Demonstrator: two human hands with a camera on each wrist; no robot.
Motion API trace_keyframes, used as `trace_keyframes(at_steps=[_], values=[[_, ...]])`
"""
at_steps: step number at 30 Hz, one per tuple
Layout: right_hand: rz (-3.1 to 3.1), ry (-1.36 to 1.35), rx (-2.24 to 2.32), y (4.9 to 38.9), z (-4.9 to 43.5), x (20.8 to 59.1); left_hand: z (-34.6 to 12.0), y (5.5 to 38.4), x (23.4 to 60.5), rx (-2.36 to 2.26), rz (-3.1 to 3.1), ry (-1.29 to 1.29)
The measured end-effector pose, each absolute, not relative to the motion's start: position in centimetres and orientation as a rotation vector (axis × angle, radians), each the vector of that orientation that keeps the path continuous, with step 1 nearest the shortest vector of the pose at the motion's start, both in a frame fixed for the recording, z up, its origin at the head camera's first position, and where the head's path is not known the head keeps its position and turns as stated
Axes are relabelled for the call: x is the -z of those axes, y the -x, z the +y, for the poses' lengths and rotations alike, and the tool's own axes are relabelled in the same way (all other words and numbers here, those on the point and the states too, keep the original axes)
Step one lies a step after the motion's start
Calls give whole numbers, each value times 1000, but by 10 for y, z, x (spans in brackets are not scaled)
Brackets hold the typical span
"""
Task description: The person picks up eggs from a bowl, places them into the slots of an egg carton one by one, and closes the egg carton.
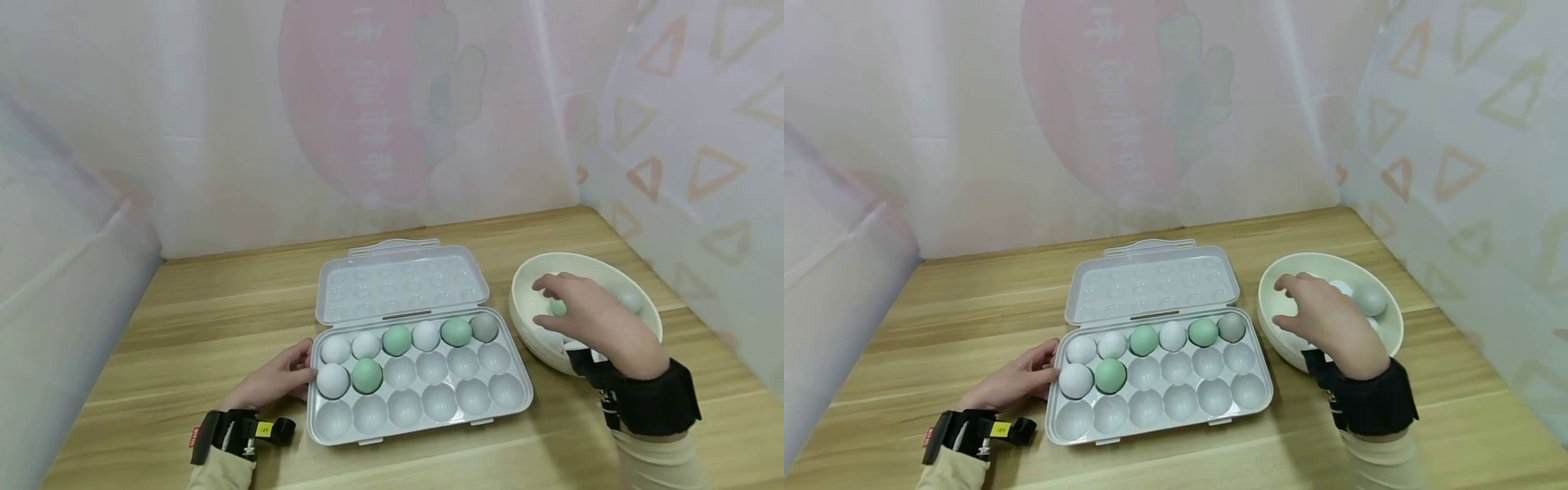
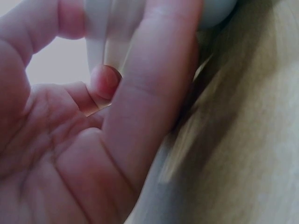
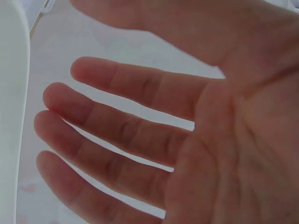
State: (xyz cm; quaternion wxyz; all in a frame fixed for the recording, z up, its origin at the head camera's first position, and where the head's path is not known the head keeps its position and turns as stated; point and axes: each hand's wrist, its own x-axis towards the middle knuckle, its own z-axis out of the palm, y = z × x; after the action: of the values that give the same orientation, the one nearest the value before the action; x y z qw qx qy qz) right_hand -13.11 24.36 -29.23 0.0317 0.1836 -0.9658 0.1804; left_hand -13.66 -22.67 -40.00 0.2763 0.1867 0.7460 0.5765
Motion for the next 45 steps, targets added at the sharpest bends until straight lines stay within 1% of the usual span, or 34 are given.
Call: trace_keyframes(at_steps=[10, 14, 17, 33, 45], values=[[-3122, -412, -389, 123, 285, 300, -227, 137, 401, -1539, 2009, -505], [-3167, -320, -366, 119, 299, 301, -227, 138, 401, -1534, 2015, -513], [-3184, -302, -364, 116, 306, 302, -228, 138, 402, -1536, 2016, -517], [-3317, -191, -334, 107, 321, 312, -227, 140, 403, -1563, 1984, -518], [-3276, -279, -358, 106, 320, 318, -227, 140, 403, -1578, 1961, -531]])
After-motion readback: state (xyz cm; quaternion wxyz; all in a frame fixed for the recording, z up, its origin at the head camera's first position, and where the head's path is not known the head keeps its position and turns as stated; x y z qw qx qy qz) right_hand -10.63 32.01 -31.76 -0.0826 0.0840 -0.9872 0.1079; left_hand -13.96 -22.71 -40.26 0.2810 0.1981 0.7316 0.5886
